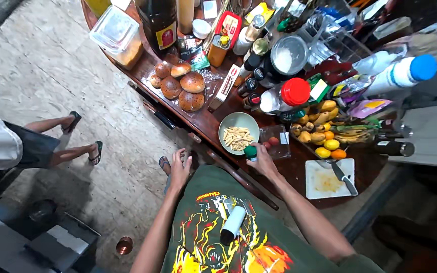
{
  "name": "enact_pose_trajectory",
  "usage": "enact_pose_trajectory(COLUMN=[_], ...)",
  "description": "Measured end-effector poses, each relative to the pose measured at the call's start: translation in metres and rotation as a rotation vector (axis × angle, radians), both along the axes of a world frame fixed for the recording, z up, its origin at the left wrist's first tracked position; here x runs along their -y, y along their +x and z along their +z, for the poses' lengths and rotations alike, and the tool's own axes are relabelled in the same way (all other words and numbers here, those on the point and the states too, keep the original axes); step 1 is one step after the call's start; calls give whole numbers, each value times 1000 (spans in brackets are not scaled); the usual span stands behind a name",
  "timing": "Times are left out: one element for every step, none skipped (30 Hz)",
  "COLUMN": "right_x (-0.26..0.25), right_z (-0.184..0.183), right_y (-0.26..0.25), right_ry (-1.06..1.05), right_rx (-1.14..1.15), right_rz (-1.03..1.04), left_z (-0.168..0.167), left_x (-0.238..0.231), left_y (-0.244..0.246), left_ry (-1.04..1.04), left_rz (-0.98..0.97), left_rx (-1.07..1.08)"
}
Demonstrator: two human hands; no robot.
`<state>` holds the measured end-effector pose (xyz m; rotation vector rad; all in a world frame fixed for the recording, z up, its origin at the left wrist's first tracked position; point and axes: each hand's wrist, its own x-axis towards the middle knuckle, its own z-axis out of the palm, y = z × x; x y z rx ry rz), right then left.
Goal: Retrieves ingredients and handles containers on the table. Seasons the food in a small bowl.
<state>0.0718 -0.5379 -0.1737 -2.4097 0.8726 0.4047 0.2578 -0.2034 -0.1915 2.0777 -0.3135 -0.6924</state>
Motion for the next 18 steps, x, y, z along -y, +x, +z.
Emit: enact_pose_trajectory(right_x=[-1,-1,1,1,-1,-1,2,4,3,3,5,6,7,10,11,10,9,10], right_z=[1,0,0,0,0,0,0,0,1,1,1,1,1,0,0,1,1,1], right_y=[0,-2,-1,1,0,0,3,6,5,6,8,8,7,8,10,10,10,11], right_ry=[2,-6,-11,-11,-14,-24,-34,-36,-37,-38,-37,-33,-37,-40,-37,-35,-32,-31], right_rx=[15,25,18,11,10,12,10,12,14,8,-2,-5,-6,-13,-16,-8,-3,-2], right_rz=[4,-6,1,24,18,3,10,22,14,13,35,42,34,41,57,52,42,50], left_z=[-2,-4,-5,-6,-7,-7,-8,-10,-11,-13,-15,-16,-17,-18,-20,-22,-26,-28], left_x=[-1,-2,-2,-2,-4,-5,-5,-6,-8,-9,-9,-10,-12,-13,-14,-16,-18,-19], left_y=[0,-1,-2,-2,-2,-1,-1,-1,-1,0,0,0,0,0,1,0,-1,-1], left_ry=[2,5,4,6,12,17,22,32,40,42,44,49,54,57,57,58,58,58], left_rz=[-1,-6,-3,-1,-9,-15,-14,-17,-25,-26,-22,-21,-22,-17,-10,-9,-5,5], left_rx=[0,0,2,2,4,7,9,12,12,14,19,22,19,12,8,8,11,13])
